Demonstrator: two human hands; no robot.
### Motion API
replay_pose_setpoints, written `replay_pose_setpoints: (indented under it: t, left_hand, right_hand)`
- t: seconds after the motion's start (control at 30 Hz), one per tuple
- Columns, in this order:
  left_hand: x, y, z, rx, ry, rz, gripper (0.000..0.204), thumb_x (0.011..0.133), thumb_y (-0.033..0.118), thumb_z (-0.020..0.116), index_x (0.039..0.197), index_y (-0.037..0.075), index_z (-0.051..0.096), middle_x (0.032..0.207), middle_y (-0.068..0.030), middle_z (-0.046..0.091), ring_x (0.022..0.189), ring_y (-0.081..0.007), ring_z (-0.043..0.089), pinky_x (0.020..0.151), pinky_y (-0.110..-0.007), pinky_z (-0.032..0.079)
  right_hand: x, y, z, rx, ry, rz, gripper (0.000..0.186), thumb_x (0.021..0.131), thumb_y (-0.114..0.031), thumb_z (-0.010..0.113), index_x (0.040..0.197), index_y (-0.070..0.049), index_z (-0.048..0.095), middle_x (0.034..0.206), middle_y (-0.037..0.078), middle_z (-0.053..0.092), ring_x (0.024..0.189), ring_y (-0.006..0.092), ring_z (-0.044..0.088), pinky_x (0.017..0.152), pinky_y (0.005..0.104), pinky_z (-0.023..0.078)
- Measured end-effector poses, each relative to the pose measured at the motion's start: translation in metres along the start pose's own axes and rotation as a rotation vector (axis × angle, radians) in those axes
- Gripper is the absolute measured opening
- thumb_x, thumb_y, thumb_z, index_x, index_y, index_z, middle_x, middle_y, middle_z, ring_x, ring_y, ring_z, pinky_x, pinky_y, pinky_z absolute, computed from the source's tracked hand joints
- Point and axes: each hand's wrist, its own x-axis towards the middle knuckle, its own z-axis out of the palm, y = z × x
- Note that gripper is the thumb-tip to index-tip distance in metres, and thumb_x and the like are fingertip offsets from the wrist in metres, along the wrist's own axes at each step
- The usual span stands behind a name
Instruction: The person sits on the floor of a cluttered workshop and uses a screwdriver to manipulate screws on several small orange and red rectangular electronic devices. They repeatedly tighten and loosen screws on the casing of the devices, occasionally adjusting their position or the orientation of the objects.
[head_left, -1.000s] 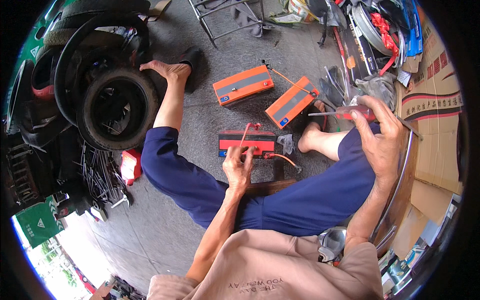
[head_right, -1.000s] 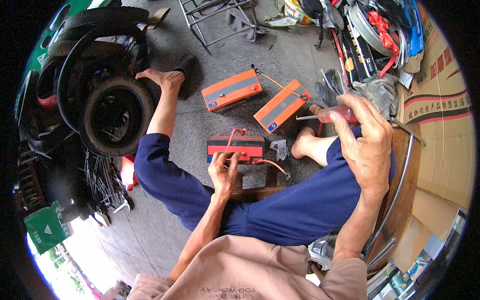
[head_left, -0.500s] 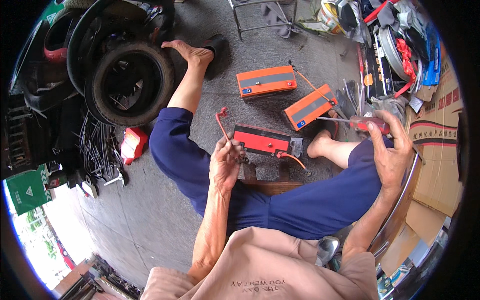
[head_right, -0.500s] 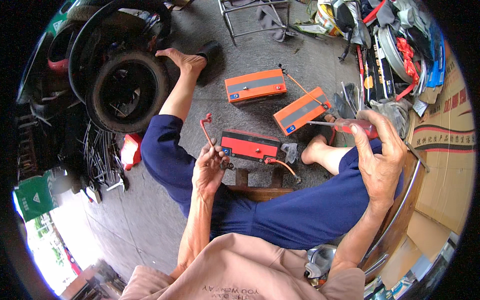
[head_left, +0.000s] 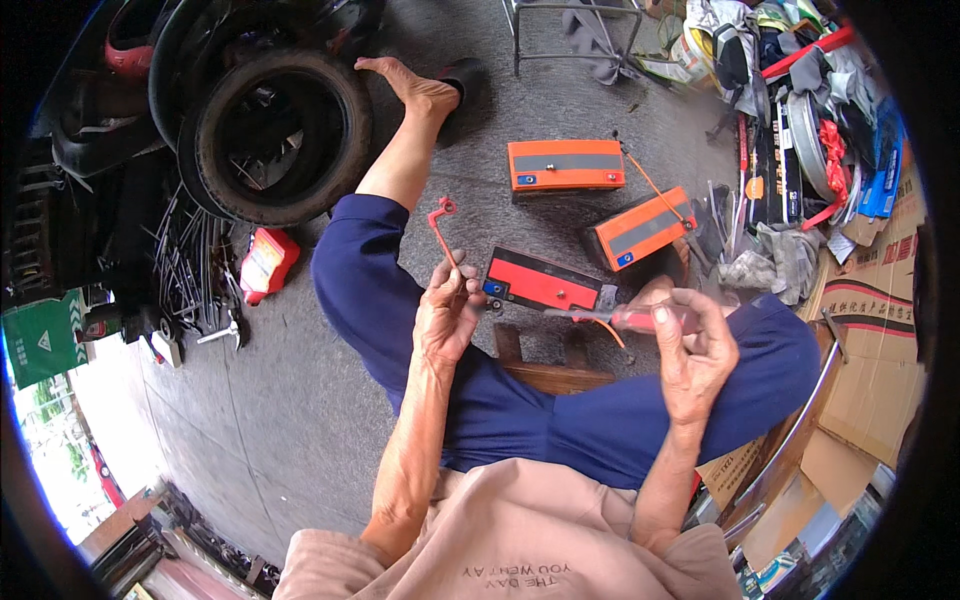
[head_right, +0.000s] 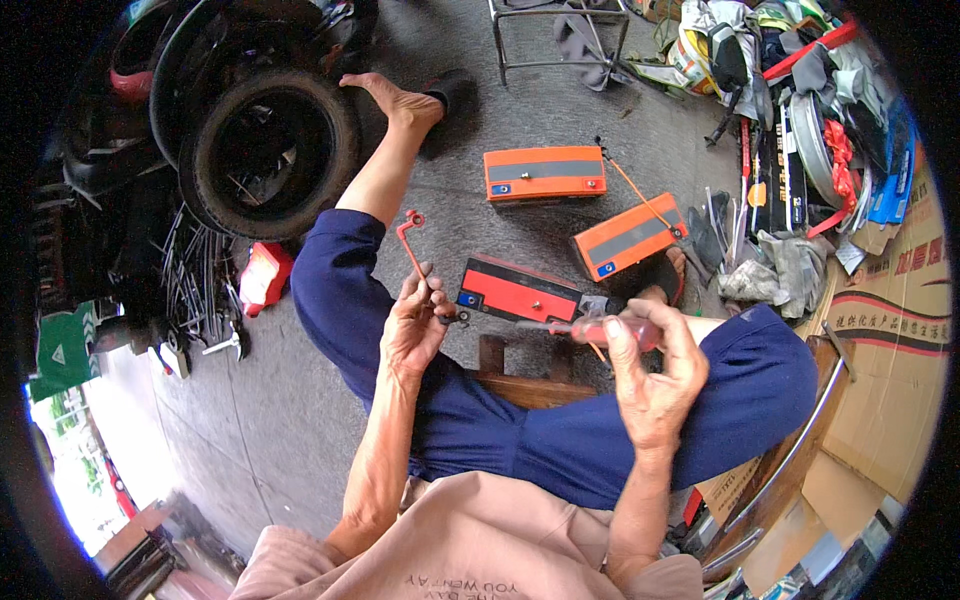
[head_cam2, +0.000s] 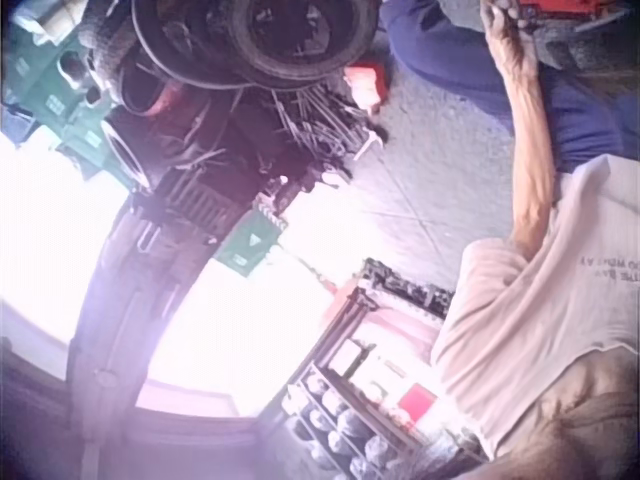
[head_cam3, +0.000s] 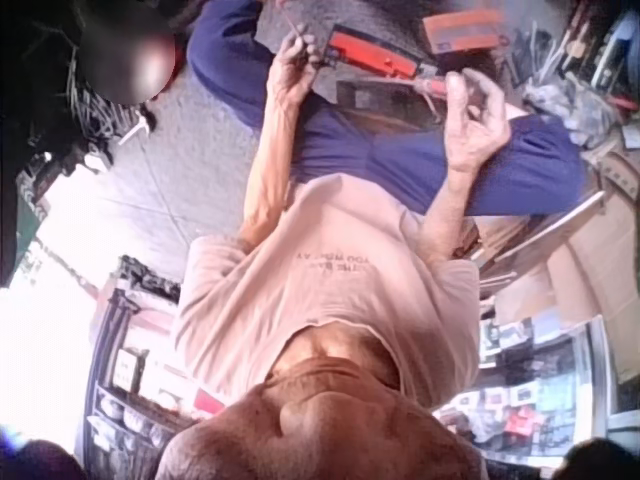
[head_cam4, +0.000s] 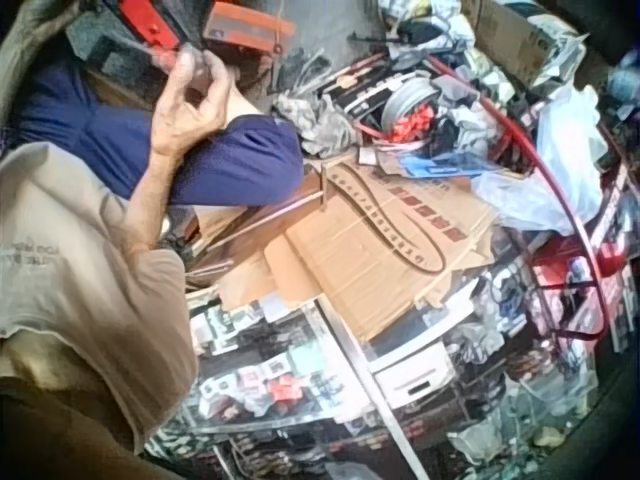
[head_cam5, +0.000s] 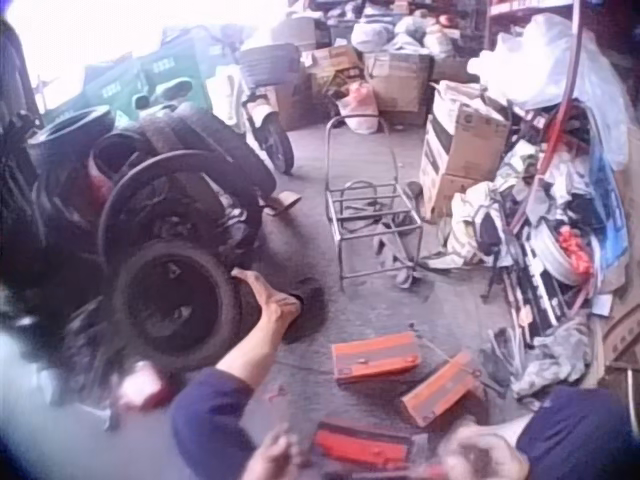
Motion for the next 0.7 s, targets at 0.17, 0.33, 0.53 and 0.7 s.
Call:
replay_pose_setpoints:
  t: [0.17, 0.33, 0.53, 0.7]
  left_hand:
    - [0.003, 0.001, 0.001, -0.028, -0.013, -0.006, 0.034, 0.099, 0.009, 0.061, 0.132, 0.005, 0.055, 0.099, -0.0078, 0.067, 0.082, -0.0151, 0.06, 0.07, -0.029, 0.046]
    - [0.01, -0.001, -0.004, 0.037, 0.04, 0.01, 0.039, 0.1, 0.008, 0.059, 0.138, 0.004, 0.049, 0.1, -0.0077, 0.064, 0.084, -0.0158, 0.061, 0.075, -0.03, 0.05]
    - [0.028, -0.012, -0.013, 0.247, 0.165, 0.072, 0.036, 0.104, 0.01, 0.051, 0.138, 0.001, 0.047, 0.097, -0.0083, 0.063, 0.083, -0.0174, 0.061, 0.077, -0.034, 0.051]
    - [0.033, -0.016, -0.02, 0.316, 0.25, 0.103, 0.036, 0.106, 0.011, 0.048, 0.14, 0.002, 0.046, 0.097, -0.0081, 0.063, 0.082, -0.017, 0.061, 0.077, -0.034, 0.05]
  right_hand:
    - [-0.007, 0.006, 0.031, 0.125, 0.218, -0.125, 0.016, 0.094, -0.013, 0.072, 0.093, 0.0, 0.064, 0.086, 0.002, 0.063, 0.078, 0.0084, 0.055, 0.072, 0.0229, 0.046]
    - [0.006, 0.014, 0.015, 0.073, 0.353, -0.226, 0.022, 0.099, -0.018, 0.066, 0.087, -0.001, 0.059, 0.081, 0.001, 0.062, 0.071, 0.0063, 0.052, 0.065, 0.0214, 0.043]
    - [0.007, 0.016, 0.014, 0.19, 0.324, -0.076, 0.027, 0.1, -0.027, 0.066, 0.089, -0.003, 0.062, 0.074, 0.002, 0.06, 0.058, 0.0076, 0.052, 0.053, 0.0223, 0.04]
    - [0.003, 0.026, 0.022, 0.157, 0.216, -0.1, 0.017, 0.089, -0.011, 0.078, 0.089, 0.001, 0.066, 0.085, 0.002, 0.064, 0.081, 0.0107, 0.057, 0.076, 0.0248, 0.047]
